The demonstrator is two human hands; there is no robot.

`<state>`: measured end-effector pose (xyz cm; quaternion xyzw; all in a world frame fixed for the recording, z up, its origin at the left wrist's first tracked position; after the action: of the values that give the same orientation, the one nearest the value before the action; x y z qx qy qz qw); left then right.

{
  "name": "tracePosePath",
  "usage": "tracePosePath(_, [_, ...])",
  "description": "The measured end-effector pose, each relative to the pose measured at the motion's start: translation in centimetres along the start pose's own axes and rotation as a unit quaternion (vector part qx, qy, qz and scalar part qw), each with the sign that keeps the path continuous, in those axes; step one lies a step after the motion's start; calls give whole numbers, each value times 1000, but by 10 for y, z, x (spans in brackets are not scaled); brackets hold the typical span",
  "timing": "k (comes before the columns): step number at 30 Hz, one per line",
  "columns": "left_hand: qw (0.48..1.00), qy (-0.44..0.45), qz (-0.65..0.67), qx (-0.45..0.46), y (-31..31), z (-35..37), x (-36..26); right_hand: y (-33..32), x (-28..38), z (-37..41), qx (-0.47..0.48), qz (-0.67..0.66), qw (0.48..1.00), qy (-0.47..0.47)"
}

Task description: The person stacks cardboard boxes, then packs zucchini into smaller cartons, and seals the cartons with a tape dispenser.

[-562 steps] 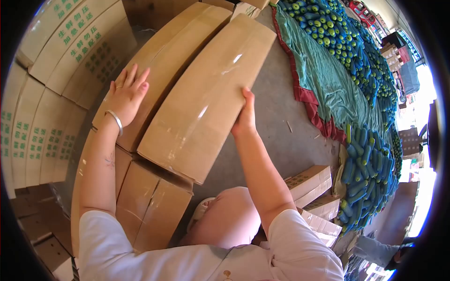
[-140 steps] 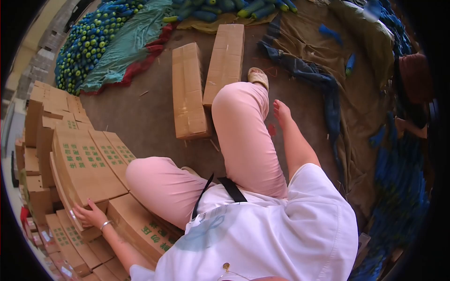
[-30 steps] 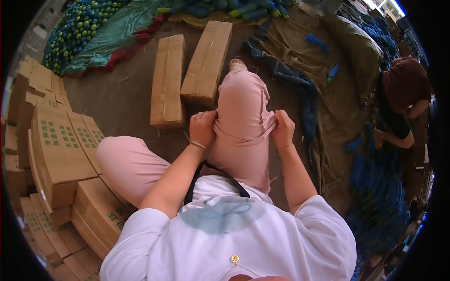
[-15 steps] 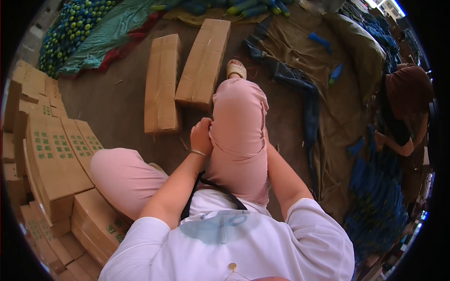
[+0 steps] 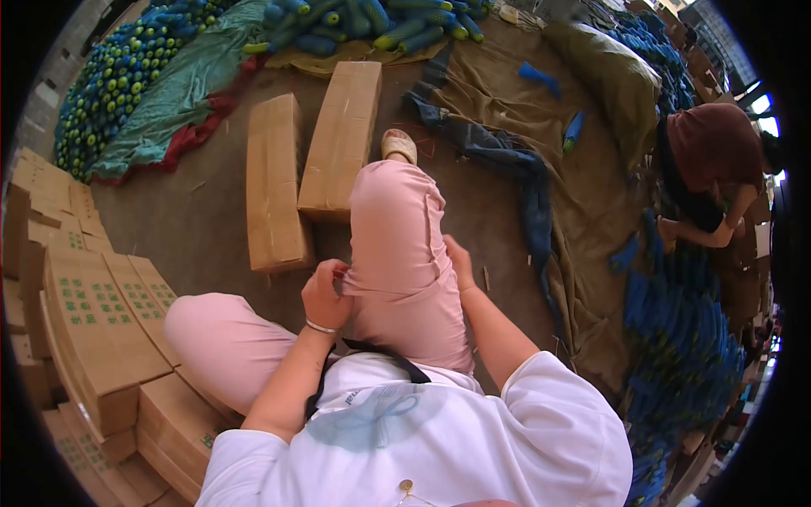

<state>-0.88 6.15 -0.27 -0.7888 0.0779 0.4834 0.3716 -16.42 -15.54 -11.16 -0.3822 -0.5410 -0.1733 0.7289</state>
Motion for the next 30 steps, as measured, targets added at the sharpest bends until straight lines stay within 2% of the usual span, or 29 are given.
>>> tracePosePath(1, [996,83,-26,-12,-7,0,-23,-22,24,1,-60,6,994,-94])
tracePosePath(2, [996,82,-25,-13,-11,0,-29,-35,42,4,-58,7,994,-94])
tracePosePath(3, [992,125,-24,-15,-14,2,-44,-57,94,18,-110,128,963,-210])
tracePosePath(4, [985,168,-23,-16,-16,5,-58,-66,139,39,-158,244,902,-320])
tracePosePath(6, [982,183,-31,-17,-16,8,-67,-65,166,62,-141,287,871,-374])
tracePosePath(7, [979,199,-41,-17,-15,11,-73,-67,167,71,-133,278,872,-379])
tracePosePath(9, [980,192,-55,-23,-14,18,-70,-71,151,81,-150,276,889,-334])
tracePosePath(10, [984,166,-64,-13,-11,20,-64,-66,147,87,-141,268,888,-346])
tracePosePath(12, [990,109,-91,-13,2,19,-41,-63,121,74,-128,302,913,-242])
tracePosePath(13, [988,114,-98,-26,5,21,-32,-59,119,70,-129,296,911,-256])
tracePosePath(15, [994,-12,-108,7,18,16,7,-51,84,49,-80,294,942,-144])
tracePosePath(16, [993,-25,-115,19,25,15,19,-46,77,44,-86,290,941,-152])
tracePosePath(17, [993,-15,-118,12,25,12,17,-40,55,33,-68,246,962,-99])
tracePosePath(18, [992,-54,-107,30,30,8,24,-30,30,20,-47,200,978,-47])
tracePosePath(19, [990,-95,-96,48,36,6,32,-20,8,8,-52,197,977,-57])
tracePosePath(20, [990,-89,-98,40,38,2,31,-4,-40,-7,-22,87,996,31])
tracePosePath(21, [982,-119,-121,79,47,1,39,13,-79,-13,13,-25,992,120])
tracePosePath(23, [956,-182,-166,160,61,7,55,29,-93,-15,57,119,987,90])
tracePosePath(25, [952,-181,-162,188,63,8,55,56,-170,-18,170,168,958,157])
tracePosePath(26, [947,-181,-154,217,67,9,56,57,-147,-27,167,166,961,148])
tracePosePath(27, [950,-173,-157,207,64,7,59,64,-137,-18,195,116,961,159])
tracePosePath(29, [944,-155,-129,263,72,13,68,62,-127,-4,251,17,951,179])
tracePosePath(30, [947,-147,-133,255,65,9,65,64,-113,1,279,-32,941,188])
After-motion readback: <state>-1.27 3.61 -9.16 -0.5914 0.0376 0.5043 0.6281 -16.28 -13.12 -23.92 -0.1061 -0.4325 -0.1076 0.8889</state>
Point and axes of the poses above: each hand's wrist, its own z-axis away from the middle knuckle, its own y-axis out of the palm, x = y × z, the point moved 10 cm from there along -z, towards the middle knuckle, and after that the axes turned 10 degrees about z, right-handed, at the moved point
